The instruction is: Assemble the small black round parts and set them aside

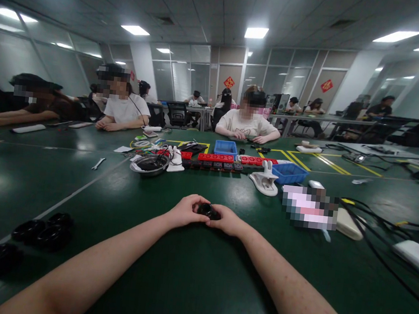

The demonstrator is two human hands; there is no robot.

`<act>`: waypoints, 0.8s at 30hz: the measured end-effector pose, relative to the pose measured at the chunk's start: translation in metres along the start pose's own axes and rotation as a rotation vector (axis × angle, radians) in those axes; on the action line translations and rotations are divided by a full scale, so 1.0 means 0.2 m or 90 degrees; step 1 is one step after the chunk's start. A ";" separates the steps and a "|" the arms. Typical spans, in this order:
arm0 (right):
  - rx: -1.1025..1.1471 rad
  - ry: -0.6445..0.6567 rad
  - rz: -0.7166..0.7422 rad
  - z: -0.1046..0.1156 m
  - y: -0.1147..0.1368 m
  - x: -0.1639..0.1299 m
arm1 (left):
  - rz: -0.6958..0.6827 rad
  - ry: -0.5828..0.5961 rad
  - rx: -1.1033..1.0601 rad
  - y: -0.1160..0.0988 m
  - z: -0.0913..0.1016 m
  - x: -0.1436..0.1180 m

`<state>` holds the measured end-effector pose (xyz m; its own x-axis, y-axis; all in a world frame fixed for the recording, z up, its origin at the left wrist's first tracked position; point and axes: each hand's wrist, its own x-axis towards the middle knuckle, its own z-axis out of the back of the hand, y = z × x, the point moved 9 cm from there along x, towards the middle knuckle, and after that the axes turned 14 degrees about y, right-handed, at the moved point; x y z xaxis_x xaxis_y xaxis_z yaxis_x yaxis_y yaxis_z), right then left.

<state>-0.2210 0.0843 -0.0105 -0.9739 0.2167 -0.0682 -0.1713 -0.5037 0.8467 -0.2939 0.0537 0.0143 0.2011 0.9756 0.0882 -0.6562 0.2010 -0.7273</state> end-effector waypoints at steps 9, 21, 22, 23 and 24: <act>0.059 -0.014 -0.018 -0.01 -0.05 0.00 | 0.015 -0.010 -0.033 0.02 0.00 0.01; 0.095 0.012 -0.064 0.00 -0.07 0.02 | 0.005 0.041 -0.057 0.01 -0.03 0.02; 0.096 0.012 -0.062 0.00 -0.08 0.02 | 0.005 0.038 -0.047 0.01 -0.03 0.02; 0.097 0.012 -0.062 0.00 -0.09 0.02 | 0.003 0.034 -0.042 0.02 -0.03 0.02; 0.097 0.010 -0.062 0.00 -0.10 0.02 | 0.001 0.031 -0.040 0.02 -0.03 0.02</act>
<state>-0.2218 0.0952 -0.0277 -0.9563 0.2442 -0.1608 -0.2413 -0.3485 0.9057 -0.2916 0.0579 0.0088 0.2357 0.9703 0.0545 -0.6096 0.1913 -0.7693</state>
